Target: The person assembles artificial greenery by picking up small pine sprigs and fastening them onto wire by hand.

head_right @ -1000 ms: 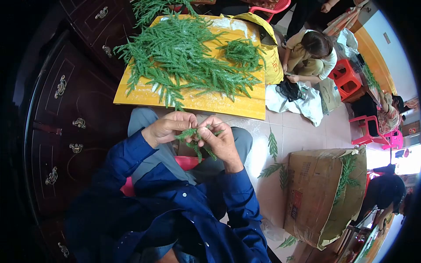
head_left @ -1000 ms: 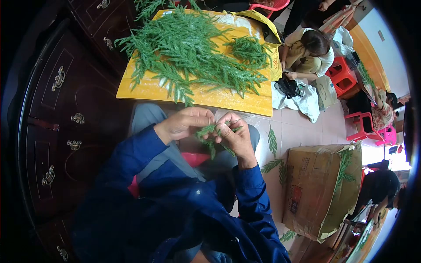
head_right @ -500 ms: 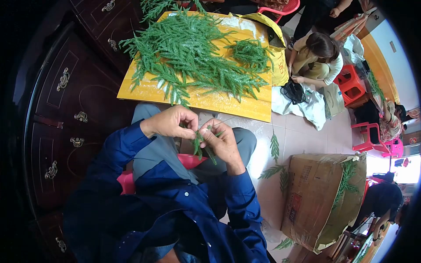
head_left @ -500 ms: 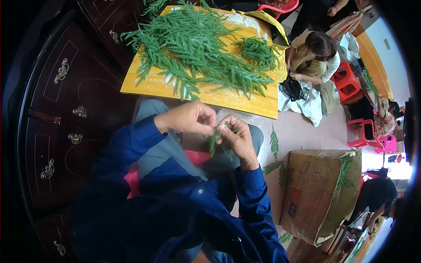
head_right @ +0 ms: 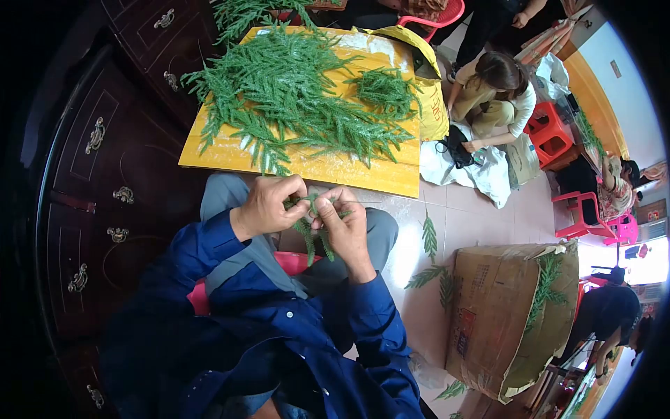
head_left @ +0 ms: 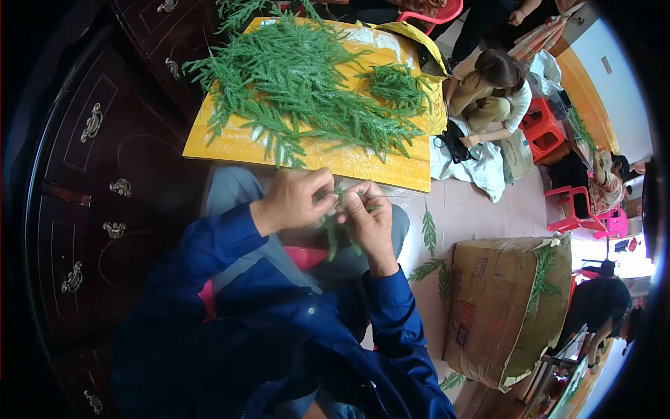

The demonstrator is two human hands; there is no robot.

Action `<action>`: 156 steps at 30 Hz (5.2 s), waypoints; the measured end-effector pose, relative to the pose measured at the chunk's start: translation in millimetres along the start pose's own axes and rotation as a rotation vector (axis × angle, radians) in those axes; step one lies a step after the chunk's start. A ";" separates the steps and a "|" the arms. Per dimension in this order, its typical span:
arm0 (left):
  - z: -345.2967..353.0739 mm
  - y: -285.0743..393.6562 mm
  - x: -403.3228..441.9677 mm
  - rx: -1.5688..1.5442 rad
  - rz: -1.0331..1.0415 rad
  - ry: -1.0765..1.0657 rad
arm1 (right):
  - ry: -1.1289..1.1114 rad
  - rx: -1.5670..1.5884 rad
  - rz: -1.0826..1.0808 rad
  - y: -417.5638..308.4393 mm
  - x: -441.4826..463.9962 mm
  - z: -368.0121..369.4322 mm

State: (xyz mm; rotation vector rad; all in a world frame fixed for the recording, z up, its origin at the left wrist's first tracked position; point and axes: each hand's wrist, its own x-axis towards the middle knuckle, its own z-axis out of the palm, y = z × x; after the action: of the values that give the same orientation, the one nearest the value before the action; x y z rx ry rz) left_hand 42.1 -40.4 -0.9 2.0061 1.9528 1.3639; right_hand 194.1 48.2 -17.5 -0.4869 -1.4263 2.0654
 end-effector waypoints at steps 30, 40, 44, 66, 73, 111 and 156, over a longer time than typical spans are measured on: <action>4.4 -4.3 -8.0 -0.775 -0.198 0.047 | -0.042 0.174 0.140 9.2 -0.5 -1.7; -16.0 14.8 15.3 -0.520 -0.024 -0.107 | -0.112 0.560 0.279 1.8 -1.6 -13.5; -5.5 -0.1 -2.8 -1.426 -0.660 -0.309 | -0.162 0.350 0.096 2.1 0.5 -12.4; -10.8 -23.8 -4.0 -1.353 -0.663 -0.772 | -0.266 0.113 0.178 -9.7 -5.8 -5.0; -18.7 -10.0 4.4 -0.626 -0.276 -0.483 | -0.157 0.113 0.208 -2.4 -1.9 -7.8; -14.7 -6.2 -1.4 -0.572 -0.241 -0.159 | 0.049 0.103 -0.022 0.5 0.3 -7.6; -6.7 8.2 17.8 -0.159 -0.039 -0.081 | 0.110 -0.092 -0.091 10.9 5.6 -15.3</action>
State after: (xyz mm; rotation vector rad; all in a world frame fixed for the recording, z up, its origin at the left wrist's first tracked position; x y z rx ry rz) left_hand 41.8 -31.1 17.6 1.9109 1.7795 1.3593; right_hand 196.0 60.0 -33.1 -0.5539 -1.4564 1.8791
